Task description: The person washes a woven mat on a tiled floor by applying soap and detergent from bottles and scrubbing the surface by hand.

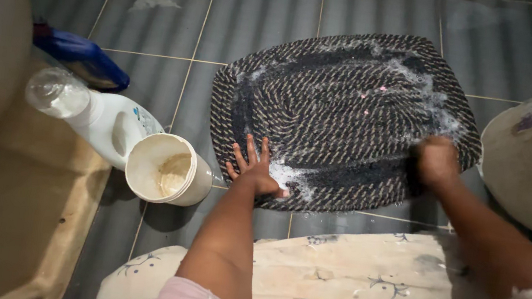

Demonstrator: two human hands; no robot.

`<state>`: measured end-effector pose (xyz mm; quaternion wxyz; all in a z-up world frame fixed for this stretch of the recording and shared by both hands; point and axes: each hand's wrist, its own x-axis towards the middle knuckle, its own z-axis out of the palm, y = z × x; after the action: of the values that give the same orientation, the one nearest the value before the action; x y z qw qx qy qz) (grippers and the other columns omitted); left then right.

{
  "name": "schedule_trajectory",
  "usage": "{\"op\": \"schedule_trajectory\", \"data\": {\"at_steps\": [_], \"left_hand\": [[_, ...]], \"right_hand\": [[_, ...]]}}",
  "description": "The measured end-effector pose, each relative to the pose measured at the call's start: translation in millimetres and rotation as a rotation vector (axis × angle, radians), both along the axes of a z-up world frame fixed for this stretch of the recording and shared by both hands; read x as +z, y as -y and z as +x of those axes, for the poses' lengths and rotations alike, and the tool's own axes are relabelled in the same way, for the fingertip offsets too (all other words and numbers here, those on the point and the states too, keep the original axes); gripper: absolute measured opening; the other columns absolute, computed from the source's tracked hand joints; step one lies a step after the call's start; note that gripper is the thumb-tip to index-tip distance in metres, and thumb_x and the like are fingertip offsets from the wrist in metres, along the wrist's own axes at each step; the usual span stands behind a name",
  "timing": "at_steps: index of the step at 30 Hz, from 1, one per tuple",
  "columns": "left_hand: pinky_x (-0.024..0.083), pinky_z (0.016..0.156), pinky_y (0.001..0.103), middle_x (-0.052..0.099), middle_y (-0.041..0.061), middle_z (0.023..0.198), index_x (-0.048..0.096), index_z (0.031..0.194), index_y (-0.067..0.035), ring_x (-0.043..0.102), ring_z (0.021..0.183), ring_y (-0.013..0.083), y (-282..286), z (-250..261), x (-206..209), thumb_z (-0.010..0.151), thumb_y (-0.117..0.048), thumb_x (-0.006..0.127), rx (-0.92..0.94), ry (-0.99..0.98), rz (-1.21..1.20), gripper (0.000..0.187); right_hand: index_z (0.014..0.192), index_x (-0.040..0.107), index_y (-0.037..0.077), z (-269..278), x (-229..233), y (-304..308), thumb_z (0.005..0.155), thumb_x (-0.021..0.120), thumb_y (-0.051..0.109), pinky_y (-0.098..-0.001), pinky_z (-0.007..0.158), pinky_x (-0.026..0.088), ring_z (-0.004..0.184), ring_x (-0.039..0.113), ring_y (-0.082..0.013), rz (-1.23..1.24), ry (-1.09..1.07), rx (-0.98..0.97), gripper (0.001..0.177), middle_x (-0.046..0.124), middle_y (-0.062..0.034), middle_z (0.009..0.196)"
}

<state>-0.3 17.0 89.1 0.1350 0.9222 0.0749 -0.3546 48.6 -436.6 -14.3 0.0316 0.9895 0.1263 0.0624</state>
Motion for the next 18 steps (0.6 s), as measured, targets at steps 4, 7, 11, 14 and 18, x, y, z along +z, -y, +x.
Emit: {"op": "schedule_trajectory", "data": {"at_steps": [4,7,11,14,18], "left_hand": [[-0.005,0.121,0.069,-0.043,0.008,0.165,-0.028,0.159,-0.033,-0.032,0.152,0.0428,1.2,1.1,6.5,0.058,-0.062,0.092,-0.005,-0.028,-0.002,0.160],[-0.005,0.121,0.069,-0.044,0.008,0.164,-0.029,0.159,-0.033,-0.034,0.152,0.0428,0.9,1.4,9.6,0.059,-0.061,0.092,-0.011,-0.043,-0.001,0.160],[-0.005,0.120,0.069,-0.045,0.007,0.163,-0.030,0.159,-0.033,-0.035,0.151,0.0426,0.5,1.7,9.1,0.059,-0.060,0.093,-0.014,-0.047,0.006,0.160],[-0.005,0.120,0.069,-0.046,0.008,0.163,-0.031,0.158,-0.032,-0.036,0.150,0.0433,1.2,2.6,8.8,0.060,-0.058,0.093,-0.017,-0.048,0.018,0.161],[-0.006,0.120,0.069,-0.045,0.009,0.163,-0.030,0.159,-0.032,-0.037,0.151,0.0429,0.6,0.5,8.5,0.059,-0.060,0.093,-0.015,-0.038,-0.003,0.161]], "right_hand": [[0.071,0.071,0.008,10.5,-35.2,-19.7,0.085,0.070,0.012,-0.0464,0.075,0.055,0.077,0.068,-0.0331,0.020,0.209,-0.313,0.015,0.069,-0.0135,0.077],[0.074,0.071,0.004,21.6,-29.8,-119.7,0.078,0.070,0.010,-0.0463,0.069,0.057,0.074,0.070,-0.0374,0.221,0.166,-0.341,0.007,0.070,-0.0208,0.080],[0.080,0.069,0.002,-7.4,-5.5,-284.9,0.065,0.069,0.004,-0.0450,0.079,0.054,0.082,0.064,-0.0383,0.371,0.118,0.020,0.015,0.067,-0.0213,0.085],[0.081,0.071,0.004,-23.3,18.5,-311.0,0.066,0.072,0.004,-0.0438,0.093,0.049,0.095,0.062,-0.0361,0.373,0.022,0.321,0.015,0.069,-0.0177,0.092],[0.088,0.073,0.005,-4.3,7.1,-221.8,0.064,0.069,0.003,-0.0433,0.096,0.048,0.103,0.060,-0.0332,0.240,0.051,0.327,0.024,0.070,-0.0158,0.103]]}}
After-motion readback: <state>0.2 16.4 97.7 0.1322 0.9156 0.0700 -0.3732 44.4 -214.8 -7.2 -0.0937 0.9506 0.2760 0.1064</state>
